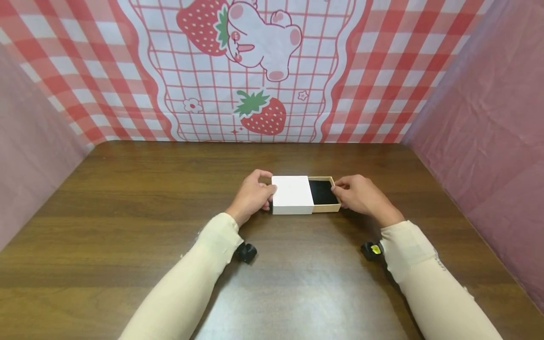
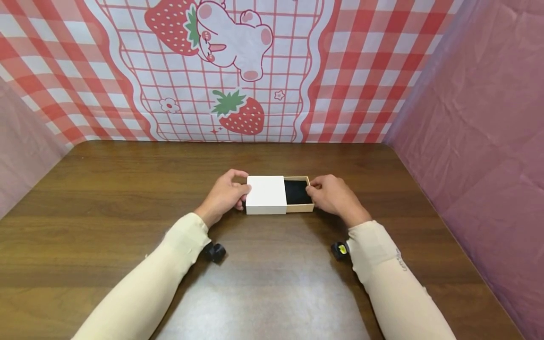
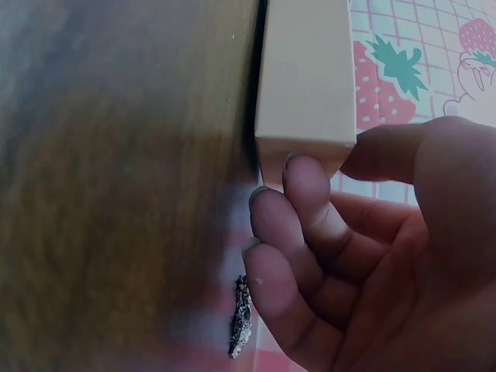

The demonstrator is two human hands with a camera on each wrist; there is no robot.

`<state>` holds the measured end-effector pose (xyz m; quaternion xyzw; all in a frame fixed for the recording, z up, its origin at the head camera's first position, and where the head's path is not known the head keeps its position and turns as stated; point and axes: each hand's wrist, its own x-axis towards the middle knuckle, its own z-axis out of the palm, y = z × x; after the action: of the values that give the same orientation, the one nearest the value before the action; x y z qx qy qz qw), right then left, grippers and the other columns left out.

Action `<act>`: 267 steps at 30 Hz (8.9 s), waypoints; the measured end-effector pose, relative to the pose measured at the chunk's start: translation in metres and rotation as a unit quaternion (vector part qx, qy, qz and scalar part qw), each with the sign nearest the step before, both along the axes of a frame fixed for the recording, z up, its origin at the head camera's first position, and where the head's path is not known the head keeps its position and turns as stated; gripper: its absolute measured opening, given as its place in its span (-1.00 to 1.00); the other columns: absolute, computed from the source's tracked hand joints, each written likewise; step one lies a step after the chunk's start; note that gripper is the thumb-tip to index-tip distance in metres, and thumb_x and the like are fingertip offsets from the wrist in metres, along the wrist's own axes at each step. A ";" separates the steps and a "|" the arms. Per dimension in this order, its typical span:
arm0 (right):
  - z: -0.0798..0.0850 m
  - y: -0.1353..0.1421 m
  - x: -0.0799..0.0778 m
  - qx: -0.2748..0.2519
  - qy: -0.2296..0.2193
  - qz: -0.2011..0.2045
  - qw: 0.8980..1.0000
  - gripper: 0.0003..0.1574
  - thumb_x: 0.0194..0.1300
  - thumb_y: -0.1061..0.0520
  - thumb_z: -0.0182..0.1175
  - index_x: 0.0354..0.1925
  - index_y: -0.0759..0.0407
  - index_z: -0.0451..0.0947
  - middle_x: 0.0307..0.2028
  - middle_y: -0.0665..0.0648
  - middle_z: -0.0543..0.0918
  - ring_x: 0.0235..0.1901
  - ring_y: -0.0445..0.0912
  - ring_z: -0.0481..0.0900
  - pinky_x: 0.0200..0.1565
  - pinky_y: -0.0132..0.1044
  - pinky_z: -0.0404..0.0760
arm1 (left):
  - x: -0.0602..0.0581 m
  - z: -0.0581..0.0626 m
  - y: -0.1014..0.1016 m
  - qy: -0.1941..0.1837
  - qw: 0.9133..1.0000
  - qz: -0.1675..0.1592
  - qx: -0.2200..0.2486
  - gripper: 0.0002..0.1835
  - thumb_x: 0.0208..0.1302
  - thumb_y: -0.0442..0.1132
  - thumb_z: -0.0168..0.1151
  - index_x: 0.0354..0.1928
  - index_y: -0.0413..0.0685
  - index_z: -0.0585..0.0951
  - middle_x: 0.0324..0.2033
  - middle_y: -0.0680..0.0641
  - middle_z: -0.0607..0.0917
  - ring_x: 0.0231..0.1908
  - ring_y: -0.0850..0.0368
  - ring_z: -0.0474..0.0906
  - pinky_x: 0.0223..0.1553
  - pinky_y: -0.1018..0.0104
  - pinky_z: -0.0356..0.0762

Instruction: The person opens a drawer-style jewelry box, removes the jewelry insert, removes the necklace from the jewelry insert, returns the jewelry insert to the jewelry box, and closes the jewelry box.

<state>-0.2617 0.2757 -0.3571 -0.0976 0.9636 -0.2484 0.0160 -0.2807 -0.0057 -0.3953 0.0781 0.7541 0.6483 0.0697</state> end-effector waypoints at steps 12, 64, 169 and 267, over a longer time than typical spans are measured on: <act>0.000 0.001 0.003 -0.003 -0.017 0.005 1.000 -0.59 0.51 0.01 0.09 0.07 0.28 0.62 -0.47 0.06 0.64 -0.43 -0.09 0.57 -0.35 -0.21 0.52 | 0.000 -0.001 0.003 0.002 1.000 -0.001 -0.003 -0.59 0.33 -0.34 0.17 0.20 -0.13 0.42 -0.57 -0.06 0.54 -0.64 0.17 0.41 -0.57 0.36 0.53; -0.009 -0.007 0.002 -0.025 -0.037 0.060 0.997 -0.60 0.37 0.19 0.16 0.10 0.38 0.59 -0.38 0.12 0.69 -0.45 -0.12 0.67 -0.37 -0.26 0.62 | 0.003 -0.004 -0.002 -0.003 1.000 0.001 -0.004 -0.56 0.32 -0.35 0.19 0.22 -0.15 0.41 -0.55 -0.06 0.53 -0.63 0.17 0.41 -0.57 0.36 0.51; -0.006 -0.023 0.006 -0.011 -0.032 0.091 0.995 -0.59 0.39 -0.01 0.26 0.09 0.18 0.64 -0.44 0.03 0.65 -0.45 -0.15 0.62 -0.37 -0.22 0.56 | 0.001 -0.001 0.001 0.005 1.000 0.008 -0.009 -0.59 0.30 -0.36 0.18 0.19 -0.13 0.44 -0.57 -0.06 0.54 -0.65 0.18 0.42 -0.57 0.36 0.54; -0.003 -0.022 0.013 -0.019 -0.048 0.085 0.995 -0.61 0.44 0.05 0.19 0.13 0.20 0.61 -0.34 0.05 0.65 -0.41 -0.12 0.59 -0.34 -0.22 0.57 | 0.000 0.011 -0.012 -0.007 1.000 0.006 0.017 -0.50 0.39 -0.29 0.15 0.32 -0.25 0.38 -0.50 -0.10 0.58 -0.62 0.16 0.46 -0.52 0.27 0.60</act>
<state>-0.2491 0.2535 -0.3604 -0.1675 0.9451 -0.2687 0.0813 -0.2808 -0.0173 -0.3844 0.0703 0.7430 0.6619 0.0697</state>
